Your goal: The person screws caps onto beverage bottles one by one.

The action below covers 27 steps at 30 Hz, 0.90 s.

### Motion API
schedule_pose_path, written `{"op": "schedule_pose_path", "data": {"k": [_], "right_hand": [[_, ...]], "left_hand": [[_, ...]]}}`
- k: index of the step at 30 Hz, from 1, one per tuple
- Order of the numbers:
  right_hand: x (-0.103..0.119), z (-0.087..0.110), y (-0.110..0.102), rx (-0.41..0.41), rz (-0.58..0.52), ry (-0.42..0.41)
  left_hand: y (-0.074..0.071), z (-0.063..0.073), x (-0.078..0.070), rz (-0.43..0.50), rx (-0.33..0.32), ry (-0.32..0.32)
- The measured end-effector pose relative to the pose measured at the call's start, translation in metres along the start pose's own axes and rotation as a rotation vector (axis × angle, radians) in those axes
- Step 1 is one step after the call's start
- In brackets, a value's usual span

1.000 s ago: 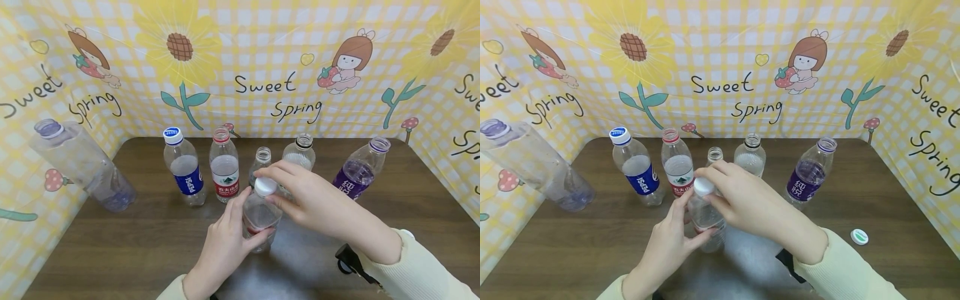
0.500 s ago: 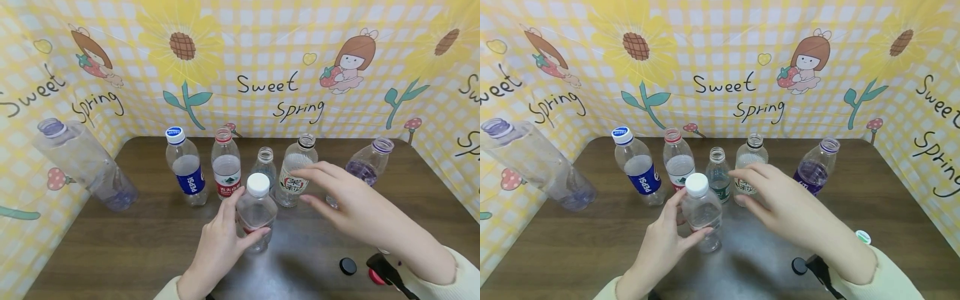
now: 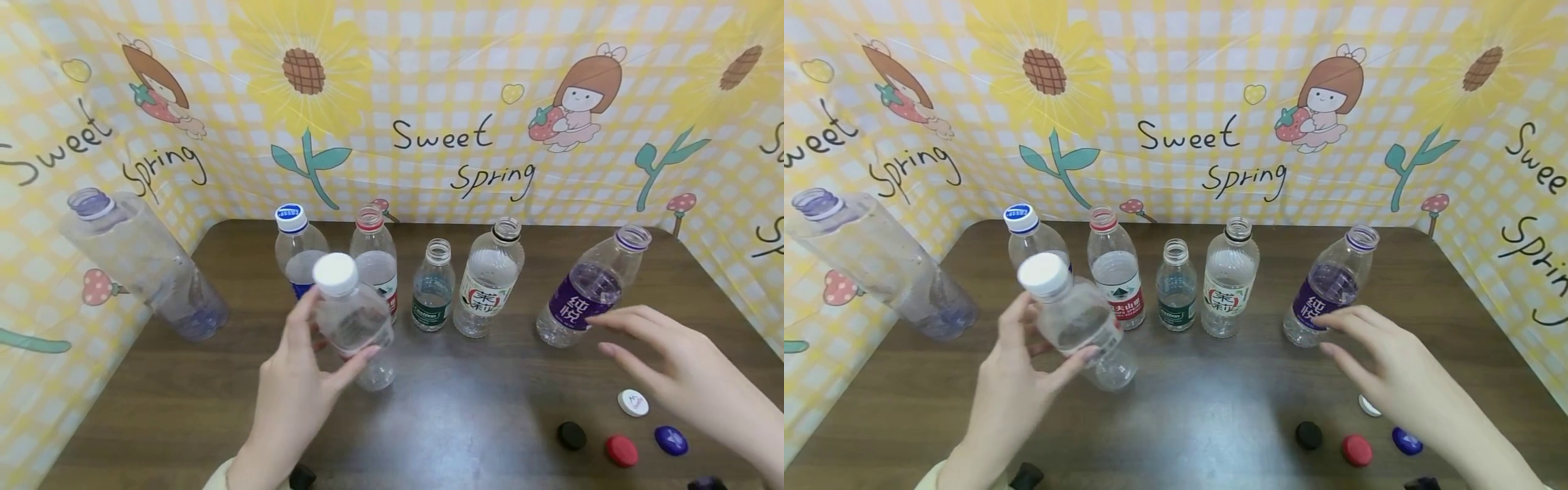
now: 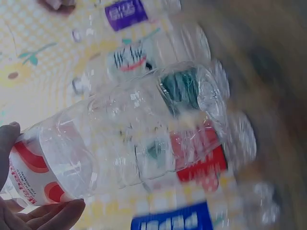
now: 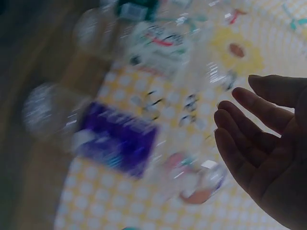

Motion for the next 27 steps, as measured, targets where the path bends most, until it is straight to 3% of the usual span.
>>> {"op": "schedule_pose_path", "data": {"k": [3,8,15,21,27], "right_hand": [[-0.023,0.011,0.006,0.035,0.037,0.070],[-0.056,0.027,0.017,0.097,0.040,0.165],[-0.087,0.049,0.035,0.229,0.032,0.329],[-0.101,0.058,0.048,0.251,0.086,0.369],[-0.110,0.062,0.058,0.325,0.123,0.394]], "left_hand": [[-0.014,-0.001,0.008,-0.016,-0.026,-0.053],[-0.033,-0.002,0.022,-0.022,-0.036,-0.206],[-0.053,0.000,0.050,-0.093,-0.078,-0.385],[-0.063,-0.002,0.066,-0.187,-0.119,-0.419],[-0.062,-0.002,0.082,-0.208,-0.129,-0.447]]}}
Point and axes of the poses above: each hand's wrist, its own z-axis away from the middle knuckle, its own y-axis out of the palm, x = y × z, the point moved 3 cm from there along -z, towards the middle knuckle, and after that the axes turned 10 degrees about y, right-handed, at the moved point
